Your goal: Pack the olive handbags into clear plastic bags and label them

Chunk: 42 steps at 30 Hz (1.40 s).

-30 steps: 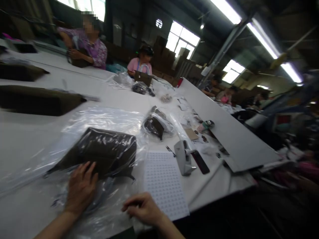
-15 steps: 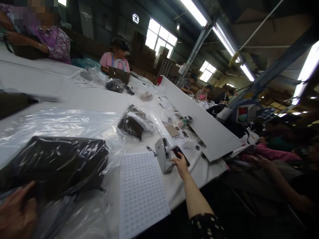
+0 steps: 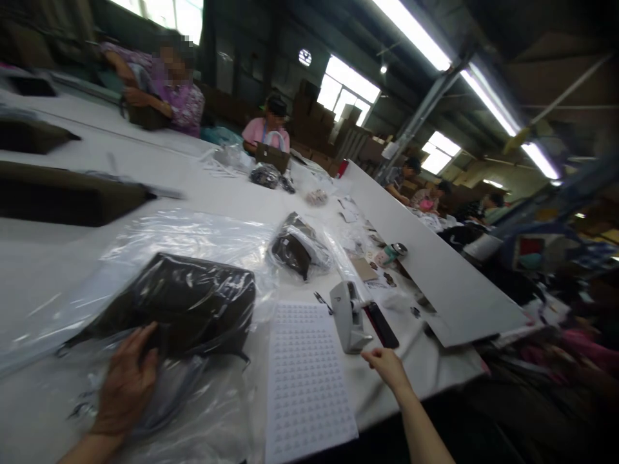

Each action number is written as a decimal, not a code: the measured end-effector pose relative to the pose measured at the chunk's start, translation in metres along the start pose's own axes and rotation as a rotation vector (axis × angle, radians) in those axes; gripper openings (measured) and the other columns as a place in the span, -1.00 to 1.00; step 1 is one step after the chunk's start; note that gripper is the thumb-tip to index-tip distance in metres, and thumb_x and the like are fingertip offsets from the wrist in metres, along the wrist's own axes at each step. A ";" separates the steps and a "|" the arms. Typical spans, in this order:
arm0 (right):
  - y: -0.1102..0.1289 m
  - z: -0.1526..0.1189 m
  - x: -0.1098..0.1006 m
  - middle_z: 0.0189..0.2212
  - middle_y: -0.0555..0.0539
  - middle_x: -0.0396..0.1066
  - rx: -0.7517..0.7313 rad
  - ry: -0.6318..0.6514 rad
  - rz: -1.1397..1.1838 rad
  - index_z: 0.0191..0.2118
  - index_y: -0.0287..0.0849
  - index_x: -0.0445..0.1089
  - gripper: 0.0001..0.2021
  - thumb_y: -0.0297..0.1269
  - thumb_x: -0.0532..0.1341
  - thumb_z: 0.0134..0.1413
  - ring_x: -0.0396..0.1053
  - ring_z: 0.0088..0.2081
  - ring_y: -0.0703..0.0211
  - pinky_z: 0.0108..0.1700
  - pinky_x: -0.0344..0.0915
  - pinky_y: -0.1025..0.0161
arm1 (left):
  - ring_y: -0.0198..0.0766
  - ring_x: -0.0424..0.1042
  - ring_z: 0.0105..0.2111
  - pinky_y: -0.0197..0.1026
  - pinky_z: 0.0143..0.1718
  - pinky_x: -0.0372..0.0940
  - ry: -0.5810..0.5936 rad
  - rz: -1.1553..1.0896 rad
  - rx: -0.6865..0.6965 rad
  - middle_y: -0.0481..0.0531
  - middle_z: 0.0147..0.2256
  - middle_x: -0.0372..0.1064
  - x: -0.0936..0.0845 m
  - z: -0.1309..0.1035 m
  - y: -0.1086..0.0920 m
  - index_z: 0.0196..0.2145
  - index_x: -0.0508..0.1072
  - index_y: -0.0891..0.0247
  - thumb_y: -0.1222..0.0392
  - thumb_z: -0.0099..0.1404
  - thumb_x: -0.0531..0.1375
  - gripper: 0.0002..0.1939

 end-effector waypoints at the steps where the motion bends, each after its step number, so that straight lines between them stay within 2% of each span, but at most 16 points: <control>1: 0.029 -0.003 0.013 -0.72 0.01 0.29 -0.069 0.064 0.003 -0.74 -0.16 0.29 -0.74 -0.22 0.24 -0.17 0.24 -0.56 0.21 -0.41 0.13 0.25 | -0.01 0.11 0.14 0.20 0.18 0.06 -0.022 0.006 0.014 -0.08 0.17 0.05 -0.004 0.001 -0.005 0.24 -0.05 -0.08 0.17 0.36 -0.03 -0.47; 4: 0.144 -0.025 0.077 -0.65 0.02 0.34 -0.343 0.348 0.062 -0.62 -0.18 0.37 -0.78 -0.18 0.21 -0.12 0.23 -0.55 0.26 -0.46 0.12 0.32 | -0.03 0.20 0.08 0.13 0.12 0.18 -0.069 0.009 0.051 0.07 0.07 0.19 -0.010 0.003 -0.011 0.22 0.02 0.10 0.20 0.35 0.00 -0.50; 7: 0.264 -0.075 0.158 -0.68 0.07 0.31 -0.656 0.675 0.079 -0.58 -0.21 0.40 -0.80 -0.19 0.26 -0.12 0.20 -0.58 0.32 -0.52 0.08 0.37 | -0.04 0.20 0.09 0.10 0.12 0.18 -0.072 0.019 0.019 0.15 0.05 0.22 -0.011 0.000 -0.006 0.19 0.05 0.18 0.20 0.35 0.02 -0.53; 9: 0.325 -0.110 0.210 -0.67 0.09 0.30 -0.852 0.828 0.005 -0.55 -0.20 0.42 -0.79 -0.15 0.29 -0.12 0.21 -0.59 0.35 -0.55 0.06 0.40 | -0.02 0.20 0.10 0.12 0.12 0.18 -0.068 0.003 -0.010 0.16 0.06 0.21 -0.012 -0.003 -0.004 0.18 0.05 0.19 0.20 0.34 0.02 -0.53; 11: 0.363 -0.137 0.256 -0.63 0.09 0.35 -1.070 0.851 -0.242 -0.50 -0.17 0.44 -0.77 -0.08 0.29 -0.10 0.27 -0.56 0.34 -0.54 0.10 0.41 | 0.00 0.21 0.10 0.13 0.11 0.21 -0.079 -0.025 -0.037 0.17 0.07 0.21 -0.015 -0.006 -0.003 0.20 0.01 0.17 0.19 0.34 0.02 -0.51; 14: 0.389 -0.155 0.307 -0.54 -0.01 0.44 -1.290 0.669 -0.664 -0.46 -0.17 0.45 -0.78 -0.10 0.32 -0.11 0.38 -0.44 0.19 -0.43 0.22 0.33 | 0.04 0.22 0.09 0.11 0.10 0.25 -0.081 -0.070 -0.088 0.19 0.12 0.16 -0.019 -0.008 -0.001 0.24 -0.10 0.17 0.18 0.33 0.04 -0.41; 18: 0.408 -0.146 0.317 -0.41 -0.23 0.47 -1.308 0.447 -0.817 -0.31 -0.29 0.42 -0.68 -0.21 0.40 -0.22 0.41 -0.29 -0.06 -0.28 0.30 0.14 | 0.06 0.14 0.14 0.13 0.14 0.21 -0.059 -0.052 -0.080 0.21 0.19 0.04 -0.018 -0.007 -0.001 0.21 0.00 0.22 0.22 0.33 0.04 -0.48; 21: 0.413 -0.120 0.282 -0.33 -0.33 0.44 -1.269 0.281 -0.842 -0.11 -0.37 0.32 -0.53 -0.18 0.36 -0.12 0.38 -0.21 -0.19 -0.24 0.32 0.01 | 0.03 0.09 0.18 0.15 0.13 0.19 -0.026 0.004 -0.028 0.18 0.21 -0.01 -0.013 -0.006 -0.004 0.13 0.18 0.22 0.26 0.34 0.01 -0.60; 24: 0.381 -0.101 0.230 -0.10 -0.32 0.36 -1.317 0.183 -0.822 0.05 -0.29 0.21 -0.65 -0.33 0.12 0.15 0.27 -0.01 -0.14 -0.04 0.25 -0.03 | 0.02 0.04 0.20 0.17 0.15 0.15 0.009 0.033 -0.007 0.22 0.22 -0.03 -0.008 -0.006 -0.005 0.11 0.23 0.29 0.27 0.35 -0.01 -0.62; 28: 0.259 -0.145 0.188 0.19 -0.05 0.12 -1.912 0.335 -0.698 0.19 0.00 0.07 -0.56 -0.41 0.01 0.22 -0.04 0.24 0.03 0.22 0.02 0.04 | 0.03 0.01 0.21 0.18 0.16 0.12 0.012 0.022 0.012 0.24 0.22 -0.02 -0.007 -0.006 -0.006 0.09 0.26 0.35 0.24 0.35 -0.01 -0.63; 30: 0.193 -0.168 0.189 0.21 0.04 0.10 -2.026 0.442 -0.629 0.19 0.06 0.07 -0.57 -0.33 0.04 0.22 -0.05 0.25 0.15 0.25 -0.02 0.14 | 0.01 0.02 0.20 0.17 0.17 0.11 0.008 0.003 0.010 0.22 0.22 -0.02 -0.006 -0.003 -0.004 0.09 0.27 0.34 0.22 0.36 -0.01 -0.63; 32: 0.153 -0.178 0.202 0.18 0.05 0.14 -1.966 0.473 -0.561 0.18 0.07 0.08 -0.57 -0.35 0.04 0.22 0.02 0.22 0.22 0.24 0.02 0.19 | 0.00 0.03 0.20 0.16 0.17 0.11 0.009 -0.014 0.009 0.20 0.21 0.00 -0.003 0.003 -0.001 0.08 0.28 0.32 0.20 0.36 -0.02 -0.63; 34: 0.140 -0.180 0.221 0.15 -0.03 0.20 -1.840 0.518 -0.508 0.16 -0.02 0.14 -0.60 -0.38 0.02 0.21 0.08 0.20 0.16 0.23 0.05 0.11 | -0.02 0.05 0.19 0.16 0.17 0.11 0.041 -0.035 0.017 0.19 0.20 0.04 -0.001 0.013 0.002 0.07 0.29 0.30 0.17 0.36 -0.04 -0.62; 37: 0.160 -0.179 0.241 0.03 -0.18 0.34 -1.641 0.703 -0.426 0.05 -0.16 0.28 -0.67 -0.38 0.01 0.18 0.21 0.12 0.03 0.18 0.12 0.00 | -0.03 0.08 0.18 0.13 0.16 0.12 0.116 -0.076 0.024 0.20 0.19 0.06 -0.010 0.027 0.004 0.06 0.31 0.30 0.11 0.38 -0.08 -0.60; 39: 0.183 -0.174 0.241 -0.11 -0.17 0.44 -1.399 0.813 -0.348 -0.02 -0.15 0.35 -0.69 -0.33 0.00 0.17 0.36 -0.04 0.04 0.05 0.25 0.08 | -0.02 0.09 0.17 0.12 0.15 0.12 0.141 -0.090 0.021 0.19 0.19 0.05 -0.032 0.026 0.001 0.09 0.29 0.26 0.02 0.37 -0.08 -0.56; 42: 0.203 -0.163 0.231 -0.26 -0.10 0.50 -0.991 0.875 -0.195 -0.13 -0.07 0.43 -0.60 -0.16 -0.14 0.25 0.44 -0.19 0.08 -0.09 0.34 0.14 | -0.02 0.21 0.10 0.01 0.10 0.21 0.292 -0.156 0.062 0.13 0.13 0.17 -0.069 -0.010 -0.014 0.17 0.17 0.11 -0.23 0.27 0.00 -0.40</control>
Point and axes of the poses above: each hand's wrist, its own z-axis towards the middle knuckle, its own x-axis out of the palm, y = z × x, the point moved 6 cm from there along z, towards the middle knuckle
